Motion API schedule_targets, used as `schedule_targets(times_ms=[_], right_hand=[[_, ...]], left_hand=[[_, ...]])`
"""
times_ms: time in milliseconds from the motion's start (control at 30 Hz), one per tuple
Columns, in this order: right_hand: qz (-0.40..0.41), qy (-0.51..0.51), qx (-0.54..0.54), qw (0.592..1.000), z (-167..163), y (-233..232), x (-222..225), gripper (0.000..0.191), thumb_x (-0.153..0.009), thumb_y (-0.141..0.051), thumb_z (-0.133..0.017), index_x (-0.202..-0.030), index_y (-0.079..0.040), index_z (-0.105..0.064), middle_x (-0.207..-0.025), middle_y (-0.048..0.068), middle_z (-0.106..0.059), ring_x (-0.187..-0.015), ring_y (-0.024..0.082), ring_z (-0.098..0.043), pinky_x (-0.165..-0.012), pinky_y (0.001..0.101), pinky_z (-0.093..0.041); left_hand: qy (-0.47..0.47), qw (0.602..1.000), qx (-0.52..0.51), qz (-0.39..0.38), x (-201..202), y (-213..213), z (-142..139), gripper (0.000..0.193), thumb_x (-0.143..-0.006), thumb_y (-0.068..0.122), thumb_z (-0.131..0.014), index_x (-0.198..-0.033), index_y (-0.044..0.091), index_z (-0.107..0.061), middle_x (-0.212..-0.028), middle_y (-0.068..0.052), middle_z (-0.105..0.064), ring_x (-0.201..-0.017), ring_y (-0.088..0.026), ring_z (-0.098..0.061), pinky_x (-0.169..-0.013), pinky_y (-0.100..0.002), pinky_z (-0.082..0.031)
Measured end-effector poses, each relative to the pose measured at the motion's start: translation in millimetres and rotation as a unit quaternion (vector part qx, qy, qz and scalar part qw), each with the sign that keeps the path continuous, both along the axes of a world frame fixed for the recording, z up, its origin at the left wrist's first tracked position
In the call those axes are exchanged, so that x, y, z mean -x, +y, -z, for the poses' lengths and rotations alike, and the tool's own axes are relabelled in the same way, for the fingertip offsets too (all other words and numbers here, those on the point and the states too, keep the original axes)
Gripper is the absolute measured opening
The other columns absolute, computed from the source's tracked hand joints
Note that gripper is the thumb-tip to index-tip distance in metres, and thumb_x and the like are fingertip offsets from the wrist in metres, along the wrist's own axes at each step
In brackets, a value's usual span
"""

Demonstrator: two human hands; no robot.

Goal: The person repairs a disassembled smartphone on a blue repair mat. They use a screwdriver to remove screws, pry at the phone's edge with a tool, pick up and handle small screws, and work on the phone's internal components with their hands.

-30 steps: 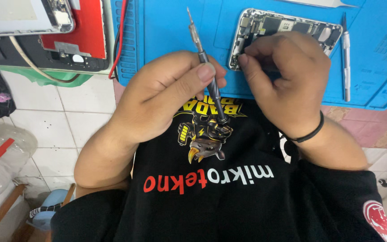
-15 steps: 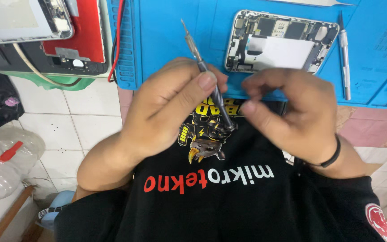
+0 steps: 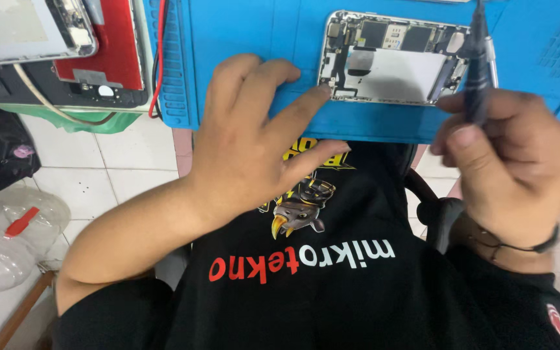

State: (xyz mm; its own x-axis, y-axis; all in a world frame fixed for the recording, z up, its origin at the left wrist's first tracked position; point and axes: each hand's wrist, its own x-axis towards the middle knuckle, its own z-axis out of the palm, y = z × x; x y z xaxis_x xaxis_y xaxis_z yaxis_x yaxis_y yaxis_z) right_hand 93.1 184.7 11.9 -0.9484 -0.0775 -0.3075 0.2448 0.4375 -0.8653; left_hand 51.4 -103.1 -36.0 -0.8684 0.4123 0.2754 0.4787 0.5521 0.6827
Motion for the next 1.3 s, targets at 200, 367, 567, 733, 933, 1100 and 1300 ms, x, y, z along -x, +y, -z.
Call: schedule_targets(times_ms=[200,367,567,733,933,1100,1300], right_hand=[[-0.131,0.006,-0.268,0.954,-26,27,15,0.027,-0.117,-0.017,-0.055,-0.128,0.006,-0.066,-0.089,0.014,-0.066,-0.066,0.017,-0.056,-0.063,0.0278,-0.044],[-0.235,-0.017,-0.379,0.895,-29,43,26,0.033,-0.107,-0.018,-0.063,-0.128,0.008,-0.066,-0.086,0.018,-0.067,-0.075,0.023,-0.066,-0.069,0.0361,-0.055],[-0.371,0.158,-0.313,0.860,-39,38,28,0.032,-0.102,-0.004,-0.071,-0.131,0.005,-0.064,-0.104,0.021,-0.069,-0.089,0.025,-0.068,-0.076,0.0323,-0.055],[-0.406,0.170,-0.353,0.826,-48,11,38,0.032,-0.089,0.002,-0.078,-0.120,0.009,-0.068,-0.092,0.018,-0.069,-0.079,0.027,-0.066,-0.071,0.0370,-0.053],[-0.391,0.195,-0.337,0.834,-50,-16,49,0.034,-0.090,0.001,-0.082,-0.121,0.005,-0.067,-0.097,0.018,-0.068,-0.082,0.027,-0.066,-0.070,0.0357,-0.052],[-0.422,0.221,-0.337,0.812,-52,-28,57,0.036,-0.083,0.001,-0.084,-0.116,0.007,-0.069,-0.089,0.018,-0.067,-0.075,0.026,-0.063,-0.062,0.0355,-0.049],[-0.462,0.210,-0.354,0.785,-59,-49,66,0.032,-0.081,0.001,-0.081,-0.113,0.006,-0.074,-0.077,0.013,-0.067,-0.059,0.019,-0.059,-0.051,0.0322,-0.044]], left_hand=[[0.011,0.996,0.029,0.086,7,-14,6,0.062,-0.088,0.045,-0.088,-0.126,0.001,-0.068,-0.116,-0.016,-0.055,-0.102,-0.036,-0.051,-0.089,-0.049,-0.046],[-0.016,0.998,-0.022,0.057,21,-16,-3,0.029,-0.101,0.017,-0.080,-0.120,0.002,-0.065,-0.100,-0.009,-0.062,-0.098,-0.030,-0.061,-0.084,-0.043,-0.049],[-0.152,0.986,-0.060,0.022,35,-7,0,0.032,-0.090,0.014,-0.083,-0.114,0.002,-0.066,-0.084,-0.009,-0.065,-0.072,-0.029,-0.066,-0.063,-0.044,-0.049],[-0.003,1.000,-0.003,0.014,35,0,14,0.037,-0.082,0.016,-0.088,-0.110,0.002,-0.069,-0.092,-0.016,-0.071,-0.083,-0.035,-0.071,-0.070,-0.044,-0.055],[-0.088,0.996,0.013,0.018,37,4,21,0.023,-0.084,0.012,-0.085,-0.099,0.000,-0.071,-0.084,-0.018,-0.072,-0.079,-0.036,-0.072,-0.070,-0.045,-0.056],[-0.058,0.998,-0.019,0.003,38,6,19,0.028,-0.082,0.010,-0.084,-0.105,0.001,-0.073,-0.088,-0.017,-0.073,-0.079,-0.035,-0.072,-0.070,-0.044,-0.056],[-0.098,0.995,-0.016,-0.013,39,10,18,0.024,-0.076,0.007,-0.081,-0.098,0.001,-0.074,-0.082,-0.018,-0.072,-0.075,-0.035,-0.072,-0.067,-0.045,-0.056]])
